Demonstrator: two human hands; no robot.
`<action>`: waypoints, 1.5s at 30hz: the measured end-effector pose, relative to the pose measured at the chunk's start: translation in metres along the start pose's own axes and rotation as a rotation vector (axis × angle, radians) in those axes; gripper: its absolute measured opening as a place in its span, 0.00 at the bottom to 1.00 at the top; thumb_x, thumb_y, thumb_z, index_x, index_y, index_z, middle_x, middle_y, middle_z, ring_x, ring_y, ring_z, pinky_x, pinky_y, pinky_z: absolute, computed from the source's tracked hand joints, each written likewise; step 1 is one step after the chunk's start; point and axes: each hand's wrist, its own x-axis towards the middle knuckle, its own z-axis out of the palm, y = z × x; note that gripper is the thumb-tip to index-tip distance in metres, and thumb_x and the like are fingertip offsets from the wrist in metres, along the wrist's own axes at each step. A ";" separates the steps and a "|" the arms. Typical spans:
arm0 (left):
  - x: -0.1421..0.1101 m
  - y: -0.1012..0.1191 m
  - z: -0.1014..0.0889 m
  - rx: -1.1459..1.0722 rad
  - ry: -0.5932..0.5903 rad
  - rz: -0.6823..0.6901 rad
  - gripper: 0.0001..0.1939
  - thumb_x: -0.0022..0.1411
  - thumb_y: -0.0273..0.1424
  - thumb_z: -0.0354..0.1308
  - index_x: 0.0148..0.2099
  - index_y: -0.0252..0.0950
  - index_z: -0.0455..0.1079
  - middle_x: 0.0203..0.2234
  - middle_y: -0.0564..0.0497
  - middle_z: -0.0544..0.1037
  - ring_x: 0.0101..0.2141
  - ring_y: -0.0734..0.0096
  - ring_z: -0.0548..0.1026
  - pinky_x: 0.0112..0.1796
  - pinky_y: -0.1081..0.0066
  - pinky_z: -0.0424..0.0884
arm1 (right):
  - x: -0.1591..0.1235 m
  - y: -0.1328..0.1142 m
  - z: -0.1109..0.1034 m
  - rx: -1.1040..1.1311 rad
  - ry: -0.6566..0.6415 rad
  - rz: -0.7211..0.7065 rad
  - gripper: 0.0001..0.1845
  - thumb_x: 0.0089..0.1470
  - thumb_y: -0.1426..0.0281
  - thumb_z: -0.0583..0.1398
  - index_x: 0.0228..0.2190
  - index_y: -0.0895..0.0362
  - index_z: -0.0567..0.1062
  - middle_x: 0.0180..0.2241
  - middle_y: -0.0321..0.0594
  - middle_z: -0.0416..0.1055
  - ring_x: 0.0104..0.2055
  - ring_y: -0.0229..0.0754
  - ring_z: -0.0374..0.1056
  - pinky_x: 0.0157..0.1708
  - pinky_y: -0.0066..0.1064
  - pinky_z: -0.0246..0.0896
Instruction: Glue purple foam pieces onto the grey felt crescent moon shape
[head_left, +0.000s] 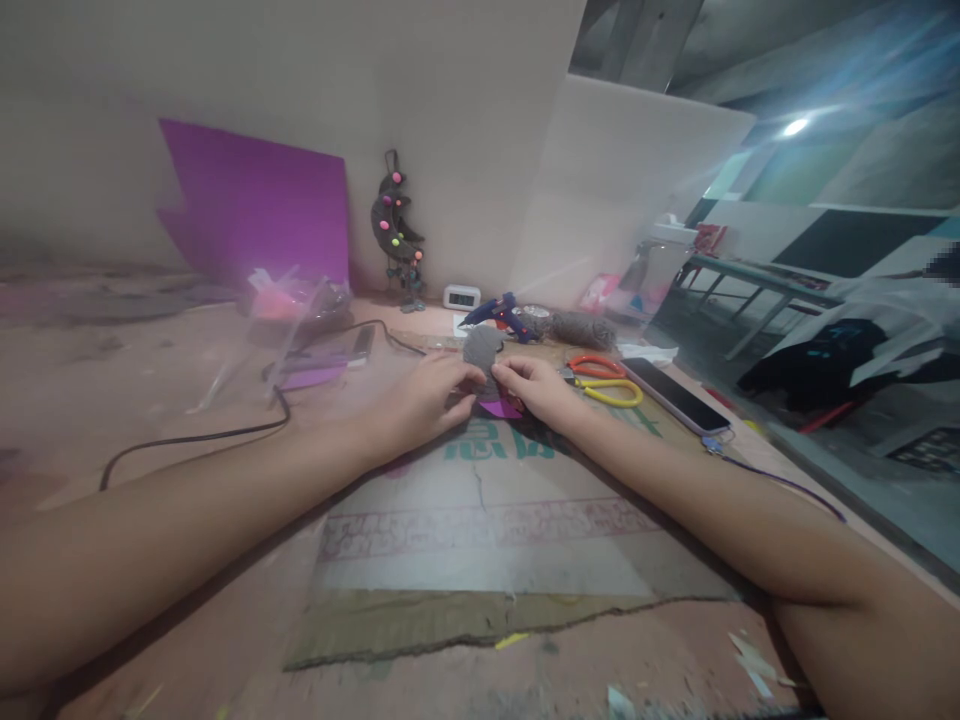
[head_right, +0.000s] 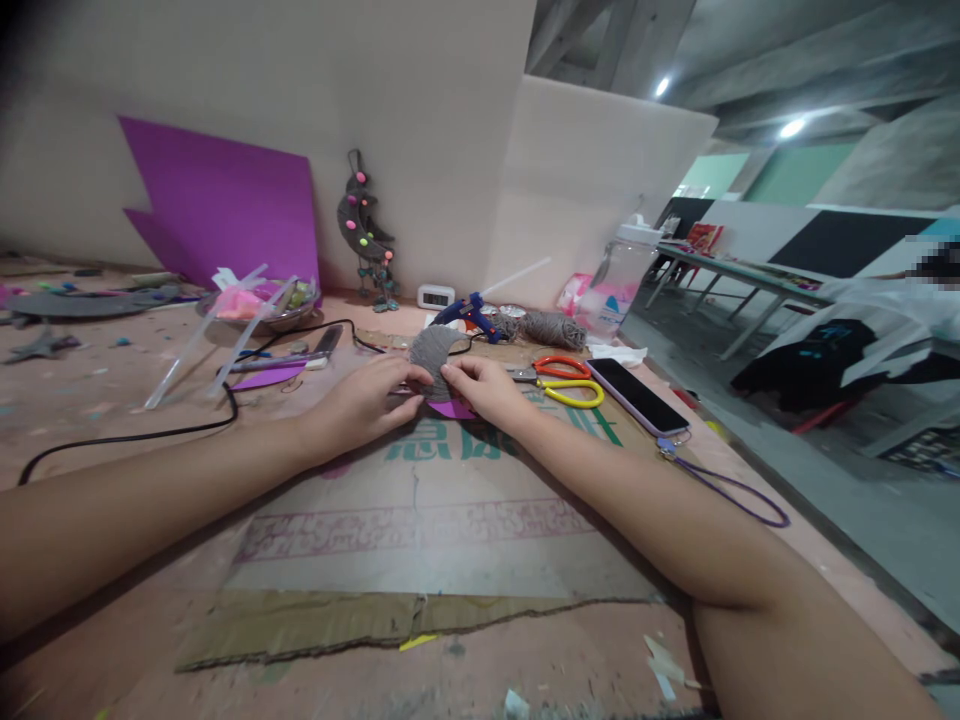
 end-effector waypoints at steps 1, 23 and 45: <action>0.000 0.000 0.000 0.007 0.002 0.005 0.09 0.60 0.27 0.53 0.44 0.37 0.68 0.37 0.48 0.76 0.41 0.64 0.72 0.46 0.64 0.67 | 0.000 0.000 0.000 -0.002 -0.003 -0.001 0.23 0.53 0.51 0.56 0.20 0.56 0.63 0.15 0.28 0.57 0.15 0.31 0.51 0.16 0.25 0.45; 0.004 -0.012 0.002 -0.344 0.212 -0.361 0.14 0.63 0.28 0.49 0.49 0.35 0.68 0.42 0.46 0.76 0.44 0.64 0.74 0.48 0.62 0.69 | 0.004 0.008 -0.001 -0.007 0.198 -0.008 0.20 0.52 0.52 0.56 0.23 0.56 0.67 0.17 0.28 0.55 0.19 0.33 0.52 0.22 0.26 0.48; 0.000 -0.017 0.012 -0.595 0.112 -0.355 0.18 0.63 0.35 0.53 0.55 0.38 0.65 0.47 0.44 0.73 0.47 0.61 0.72 0.45 0.60 0.73 | 0.002 0.006 0.001 -0.158 0.118 -0.099 0.19 0.54 0.55 0.55 0.23 0.57 0.68 0.20 0.31 0.60 0.23 0.34 0.54 0.25 0.27 0.50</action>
